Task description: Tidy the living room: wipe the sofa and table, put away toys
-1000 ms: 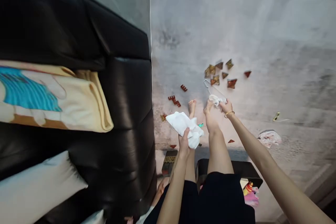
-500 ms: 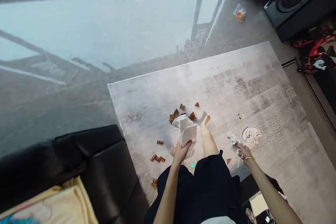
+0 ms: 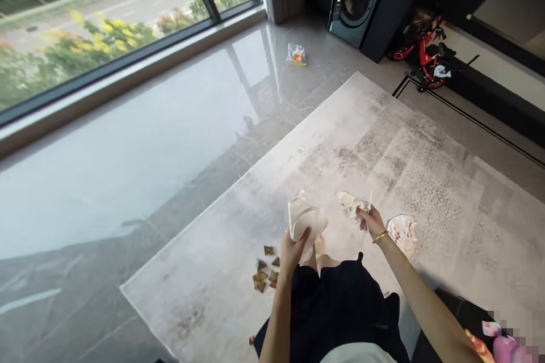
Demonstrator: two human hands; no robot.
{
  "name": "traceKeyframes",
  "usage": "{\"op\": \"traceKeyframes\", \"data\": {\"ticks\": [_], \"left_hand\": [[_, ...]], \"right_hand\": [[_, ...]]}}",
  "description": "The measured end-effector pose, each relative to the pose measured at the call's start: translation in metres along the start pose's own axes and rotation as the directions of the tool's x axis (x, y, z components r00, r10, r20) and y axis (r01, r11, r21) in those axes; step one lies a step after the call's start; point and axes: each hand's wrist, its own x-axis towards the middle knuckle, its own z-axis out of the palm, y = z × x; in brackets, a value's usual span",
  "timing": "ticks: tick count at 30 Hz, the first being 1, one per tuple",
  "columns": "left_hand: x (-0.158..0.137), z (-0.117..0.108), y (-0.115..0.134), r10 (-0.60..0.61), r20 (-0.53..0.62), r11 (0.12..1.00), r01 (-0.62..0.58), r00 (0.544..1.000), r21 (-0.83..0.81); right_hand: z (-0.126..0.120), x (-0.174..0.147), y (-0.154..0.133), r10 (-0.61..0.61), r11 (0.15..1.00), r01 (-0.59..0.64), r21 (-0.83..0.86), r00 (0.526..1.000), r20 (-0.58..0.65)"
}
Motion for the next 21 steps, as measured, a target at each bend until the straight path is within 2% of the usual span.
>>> {"op": "traceKeyframes", "data": {"ticks": [3,5,7,9,11,12,14,15,17,18,19,20,21], "left_hand": [[0.058,-0.002,0.050,0.003,-0.056,0.943,0.016,0.998,0.333],[0.104,0.002,0.083,0.021,-0.097,0.898,0.024,0.995,0.439],[0.158,0.018,0.121,0.073,-0.066,0.844,-0.027,0.995,0.535],[0.216,0.052,0.165,0.122,0.046,0.743,-0.122,0.991,0.658],[0.270,0.102,0.216,0.127,0.192,0.650,-0.228,0.973,0.725],[0.295,0.132,0.243,0.119,0.258,0.635,-0.274,0.959,0.722],[0.341,0.197,0.296,0.085,0.393,0.678,-0.342,0.916,0.651],[0.362,0.230,0.321,0.063,0.491,0.710,-0.384,0.869,0.590],[0.404,0.296,0.366,0.017,0.721,0.774,-0.466,0.692,0.429],[0.425,0.327,0.385,0.000,0.795,0.798,-0.479,0.607,0.365],[0.446,0.355,0.402,-0.020,0.840,0.817,-0.475,0.543,0.326],[0.467,0.381,0.418,-0.033,0.853,0.832,-0.459,0.521,0.312],[0.489,0.404,0.433,-0.045,0.845,0.847,-0.428,0.533,0.315]], "right_hand": [[0.022,0.071,-0.055,-0.017,0.997,0.012,0.075,0.997,0.076],[0.034,0.122,-0.091,-0.025,0.995,0.014,0.094,0.994,0.111],[0.043,0.170,-0.127,-0.006,0.997,-0.011,0.080,0.978,0.208],[0.050,0.213,-0.164,0.029,0.998,-0.047,0.037,0.927,0.373],[0.057,0.250,-0.202,0.042,0.998,-0.057,0.017,0.867,0.497],[0.061,0.267,-0.221,0.036,0.998,-0.056,0.023,0.850,0.525],[0.068,0.303,-0.258,0.011,0.997,-0.047,0.055,0.849,0.528],[0.070,0.323,-0.277,-0.006,0.996,-0.038,0.076,0.862,0.508],[0.069,0.368,-0.312,-0.029,0.993,-0.026,0.114,0.891,0.454],[0.067,0.394,-0.329,-0.033,0.991,-0.023,0.129,0.908,0.417],[0.063,0.421,-0.346,-0.029,0.991,-0.024,0.135,0.926,0.377],[0.059,0.449,-0.363,-0.018,0.991,-0.028,0.132,0.942,0.336],[0.056,0.478,-0.382,-0.005,0.992,-0.033,0.125,0.956,0.292]]}}
